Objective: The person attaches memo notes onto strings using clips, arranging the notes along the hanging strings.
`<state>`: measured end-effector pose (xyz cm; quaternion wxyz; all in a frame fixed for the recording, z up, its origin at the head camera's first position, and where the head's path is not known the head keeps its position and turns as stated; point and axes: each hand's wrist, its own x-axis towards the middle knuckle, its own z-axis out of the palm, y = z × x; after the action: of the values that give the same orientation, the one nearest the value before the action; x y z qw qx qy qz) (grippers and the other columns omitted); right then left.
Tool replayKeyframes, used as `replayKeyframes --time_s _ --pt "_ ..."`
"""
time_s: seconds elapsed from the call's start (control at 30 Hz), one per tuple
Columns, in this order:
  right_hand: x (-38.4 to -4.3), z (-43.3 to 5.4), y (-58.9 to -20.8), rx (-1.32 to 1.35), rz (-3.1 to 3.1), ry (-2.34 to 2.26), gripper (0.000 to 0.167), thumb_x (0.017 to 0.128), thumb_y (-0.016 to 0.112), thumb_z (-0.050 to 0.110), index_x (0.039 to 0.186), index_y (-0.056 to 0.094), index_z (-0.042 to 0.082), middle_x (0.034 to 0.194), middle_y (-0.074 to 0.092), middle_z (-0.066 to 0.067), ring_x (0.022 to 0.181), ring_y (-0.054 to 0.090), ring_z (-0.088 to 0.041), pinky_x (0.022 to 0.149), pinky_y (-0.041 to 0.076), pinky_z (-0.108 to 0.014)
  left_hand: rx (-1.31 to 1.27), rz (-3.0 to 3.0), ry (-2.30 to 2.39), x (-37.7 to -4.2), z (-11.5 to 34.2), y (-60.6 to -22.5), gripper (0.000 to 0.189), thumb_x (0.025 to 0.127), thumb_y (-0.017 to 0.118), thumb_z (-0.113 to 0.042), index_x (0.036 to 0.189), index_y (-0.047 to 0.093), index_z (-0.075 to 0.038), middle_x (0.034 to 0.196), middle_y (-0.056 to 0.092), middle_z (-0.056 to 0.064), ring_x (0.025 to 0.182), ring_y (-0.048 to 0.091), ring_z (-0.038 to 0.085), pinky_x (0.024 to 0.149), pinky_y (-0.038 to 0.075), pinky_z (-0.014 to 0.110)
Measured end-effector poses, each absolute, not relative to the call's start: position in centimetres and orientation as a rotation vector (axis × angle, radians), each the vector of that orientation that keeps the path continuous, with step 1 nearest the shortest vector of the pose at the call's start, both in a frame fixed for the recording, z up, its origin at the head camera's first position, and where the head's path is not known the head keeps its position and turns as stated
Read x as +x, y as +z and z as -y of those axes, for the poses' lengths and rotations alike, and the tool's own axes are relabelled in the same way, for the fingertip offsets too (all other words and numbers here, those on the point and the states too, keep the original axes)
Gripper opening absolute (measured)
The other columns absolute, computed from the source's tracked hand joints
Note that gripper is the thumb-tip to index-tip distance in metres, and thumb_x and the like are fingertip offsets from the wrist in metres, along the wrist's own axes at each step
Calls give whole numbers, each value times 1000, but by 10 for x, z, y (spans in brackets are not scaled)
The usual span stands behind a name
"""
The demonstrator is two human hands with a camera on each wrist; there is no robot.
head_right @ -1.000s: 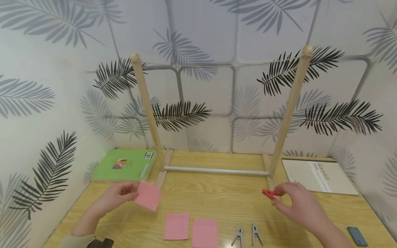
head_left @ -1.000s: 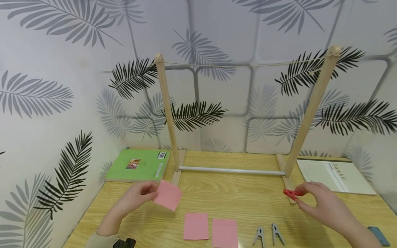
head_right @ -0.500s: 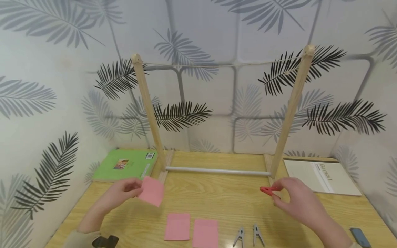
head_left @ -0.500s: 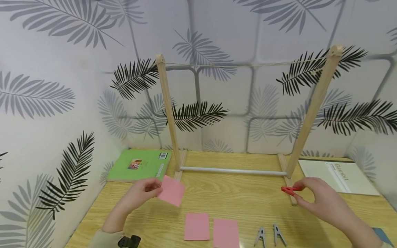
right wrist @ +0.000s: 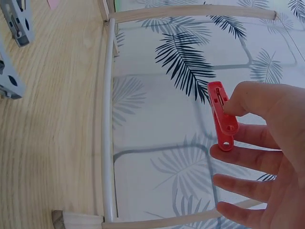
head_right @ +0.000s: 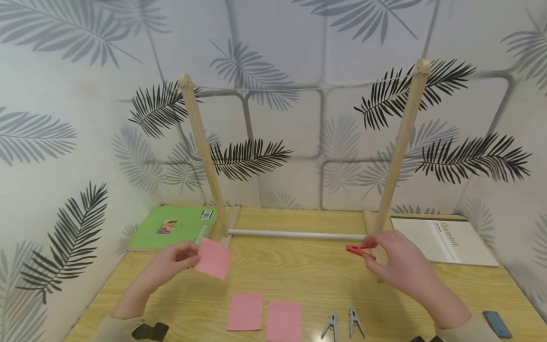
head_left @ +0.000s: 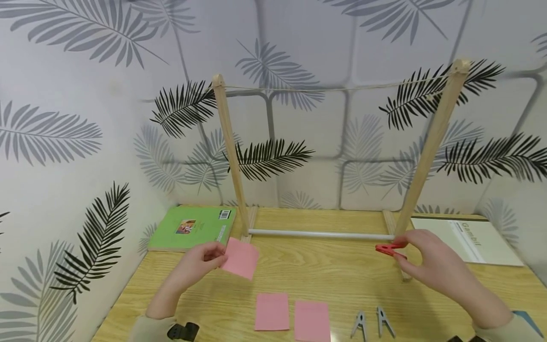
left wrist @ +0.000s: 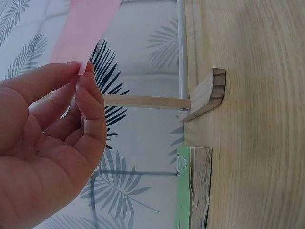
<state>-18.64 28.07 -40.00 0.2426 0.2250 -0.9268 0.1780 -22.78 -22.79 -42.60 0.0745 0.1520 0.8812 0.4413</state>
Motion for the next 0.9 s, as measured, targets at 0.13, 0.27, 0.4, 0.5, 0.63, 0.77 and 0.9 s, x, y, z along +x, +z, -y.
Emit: replayKeyframes --time_s 0.13,0.27,0.4,0.5,0.63,0.77,0.9 --pt "-190 -275 -394 620 2523 491 28 71 84 7 91 68 20 88 66 8 86 60 -17 73 51 -40 447 -2622 1359 -228 226 -423 17 97 64 -20 105 66 -5 90 66 5 83 61 17 73 51 27" --pt "-193 -272 -389 624 2534 494 27 73 83 8 92 68 19 88 67 7 87 61 -20 74 51 -44 456 -2605 1394 -228 225 -419 19 98 63 -19 107 66 -4 91 66 7 85 62 22 75 51 29" --pt "-196 -270 -384 627 2547 494 26 74 82 7 93 68 18 88 66 6 86 61 -20 74 50 -44 470 -2617 1396 -229 223 -416 18 98 63 -19 108 66 -4 91 66 7 84 62 21 76 52 30" --pt "-198 -269 -381 630 2541 494 26 75 82 7 94 68 18 89 65 8 85 60 -17 73 50 -43 468 -2621 1397 -230 222 -416 18 97 64 -19 107 66 -4 91 66 7 83 62 20 75 52 29" --pt "-201 -267 -377 655 2502 490 26 75 81 6 95 68 17 90 66 6 84 59 -16 72 50 -41 457 -2618 1413 -230 220 -416 16 97 64 -17 106 66 -4 91 66 7 82 62 19 74 51 27" --pt "-204 -265 -374 679 2467 501 26 75 82 6 95 69 17 93 67 4 84 61 -18 73 51 -42 442 -2612 1445 -230 219 -416 16 98 63 -16 106 66 -3 91 66 8 82 61 18 73 50 26" --pt "-207 -262 -369 684 2455 525 27 75 82 6 97 69 17 95 66 3 87 60 -19 74 51 -44 443 -2605 1472 -231 217 -415 17 97 63 -15 107 66 -2 92 66 9 82 61 17 73 50 26"
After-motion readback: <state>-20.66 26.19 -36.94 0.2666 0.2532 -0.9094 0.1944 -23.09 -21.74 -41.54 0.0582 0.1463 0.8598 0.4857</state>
